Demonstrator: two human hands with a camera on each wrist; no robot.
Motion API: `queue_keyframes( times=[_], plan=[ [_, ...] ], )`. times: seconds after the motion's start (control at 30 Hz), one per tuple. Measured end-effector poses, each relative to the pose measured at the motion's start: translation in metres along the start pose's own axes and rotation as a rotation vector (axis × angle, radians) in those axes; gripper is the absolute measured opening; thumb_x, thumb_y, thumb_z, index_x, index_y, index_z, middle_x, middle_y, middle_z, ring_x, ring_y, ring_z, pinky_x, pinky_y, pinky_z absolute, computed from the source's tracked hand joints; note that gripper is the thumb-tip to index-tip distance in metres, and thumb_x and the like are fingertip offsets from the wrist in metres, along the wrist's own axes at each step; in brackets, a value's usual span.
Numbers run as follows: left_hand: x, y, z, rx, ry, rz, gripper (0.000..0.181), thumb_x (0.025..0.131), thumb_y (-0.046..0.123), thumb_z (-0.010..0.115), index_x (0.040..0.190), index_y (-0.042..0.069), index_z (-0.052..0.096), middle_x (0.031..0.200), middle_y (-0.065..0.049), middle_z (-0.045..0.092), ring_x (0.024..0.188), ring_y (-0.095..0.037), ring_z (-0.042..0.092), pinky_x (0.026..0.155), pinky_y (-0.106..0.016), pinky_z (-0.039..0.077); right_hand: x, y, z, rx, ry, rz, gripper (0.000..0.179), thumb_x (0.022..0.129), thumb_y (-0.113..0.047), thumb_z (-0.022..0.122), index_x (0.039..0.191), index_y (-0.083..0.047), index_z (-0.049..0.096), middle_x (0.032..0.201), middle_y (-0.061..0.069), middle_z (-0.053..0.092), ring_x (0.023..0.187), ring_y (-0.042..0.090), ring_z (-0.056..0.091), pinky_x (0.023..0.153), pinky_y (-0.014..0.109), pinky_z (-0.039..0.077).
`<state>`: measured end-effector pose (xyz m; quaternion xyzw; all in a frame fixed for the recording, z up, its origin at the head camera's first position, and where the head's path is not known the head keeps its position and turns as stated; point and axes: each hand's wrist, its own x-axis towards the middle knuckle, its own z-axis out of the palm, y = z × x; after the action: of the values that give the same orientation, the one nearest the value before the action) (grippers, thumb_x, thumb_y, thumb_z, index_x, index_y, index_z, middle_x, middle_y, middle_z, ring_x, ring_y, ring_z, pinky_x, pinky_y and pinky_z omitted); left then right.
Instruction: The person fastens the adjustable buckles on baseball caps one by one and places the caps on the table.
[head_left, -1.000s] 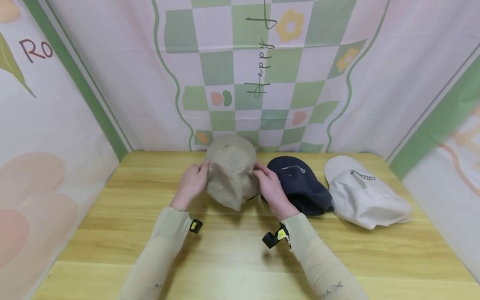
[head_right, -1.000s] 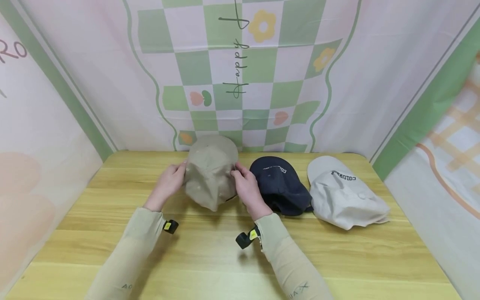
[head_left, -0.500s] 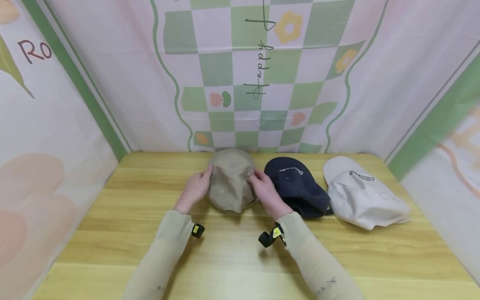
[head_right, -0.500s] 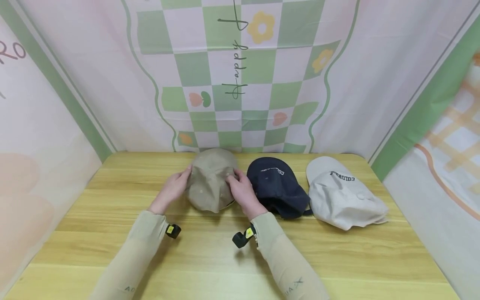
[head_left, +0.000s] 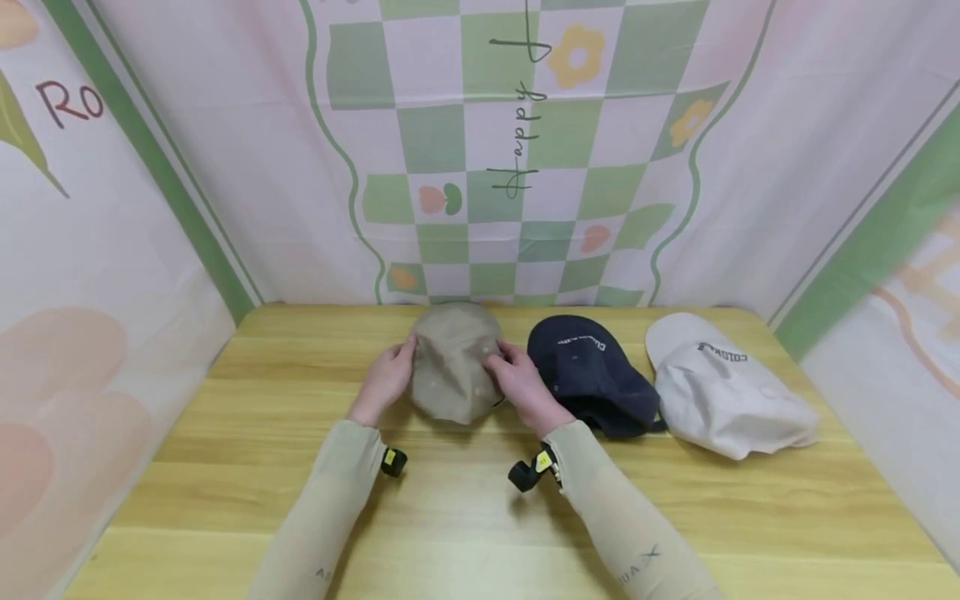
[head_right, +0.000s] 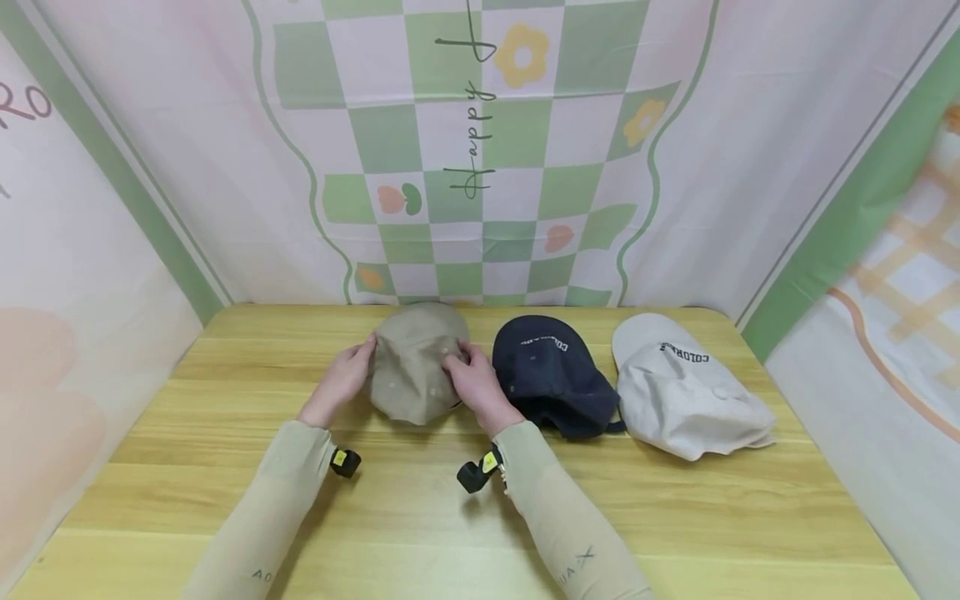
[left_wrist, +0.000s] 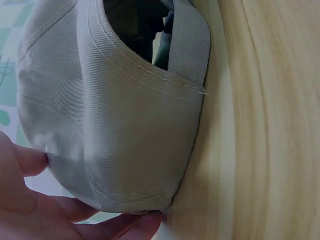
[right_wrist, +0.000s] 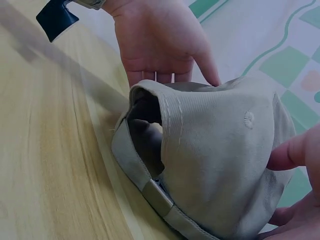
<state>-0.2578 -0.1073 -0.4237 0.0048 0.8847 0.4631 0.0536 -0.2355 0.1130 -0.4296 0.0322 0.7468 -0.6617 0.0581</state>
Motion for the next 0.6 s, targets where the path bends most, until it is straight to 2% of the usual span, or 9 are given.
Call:
queue_keyframes(
  times=[0.17,0.33,0.5,0.6],
  plan=[
    [-0.001,0.001,-0.001,0.001,0.007,-0.021,0.071,0.109,0.050,0.026,0.144,-0.008,0.048,0.143,-0.029,0.052,0.133,-0.045,0.047,0.114,-0.055,0.033,0.000,0.000,0.001,0.012,0.018,0.009,0.068,0.097,-0.019,0.052,0.157,0.005,0.028,0.160,0.022,0.030,0.146,0.033,0.031,0.118,0.045,0.029],
    [0.000,0.004,-0.003,-0.059,0.028,-0.031,0.072,0.109,0.054,0.026,0.149,-0.003,0.045,0.147,-0.025,0.049,0.136,-0.043,0.044,0.114,-0.054,0.032,0.002,-0.002,0.000,0.038,0.030,0.030,0.067,0.096,-0.017,0.050,0.157,0.003,0.030,0.162,0.020,0.028,0.147,0.031,0.028,0.119,0.045,0.026],
    [0.002,0.015,-0.007,-0.072,0.080,0.013,0.073,0.106,0.061,0.028,0.151,0.007,0.047,0.151,-0.018,0.048,0.139,-0.037,0.042,0.116,-0.050,0.031,0.001,-0.013,-0.003,0.057,0.019,0.033,0.068,0.101,-0.023,0.051,0.158,0.002,0.026,0.164,0.018,0.024,0.150,0.030,0.022,0.120,0.045,0.021],
    [0.004,0.025,-0.010,-0.056,0.099,0.048,0.074,0.106,0.062,0.027,0.154,0.009,0.044,0.154,-0.014,0.045,0.142,-0.035,0.039,0.117,-0.047,0.029,0.001,-0.024,-0.007,0.043,0.005,0.011,0.069,0.105,-0.030,0.053,0.160,0.000,0.024,0.165,0.016,0.022,0.151,0.030,0.020,0.121,0.044,0.021]
  ],
)
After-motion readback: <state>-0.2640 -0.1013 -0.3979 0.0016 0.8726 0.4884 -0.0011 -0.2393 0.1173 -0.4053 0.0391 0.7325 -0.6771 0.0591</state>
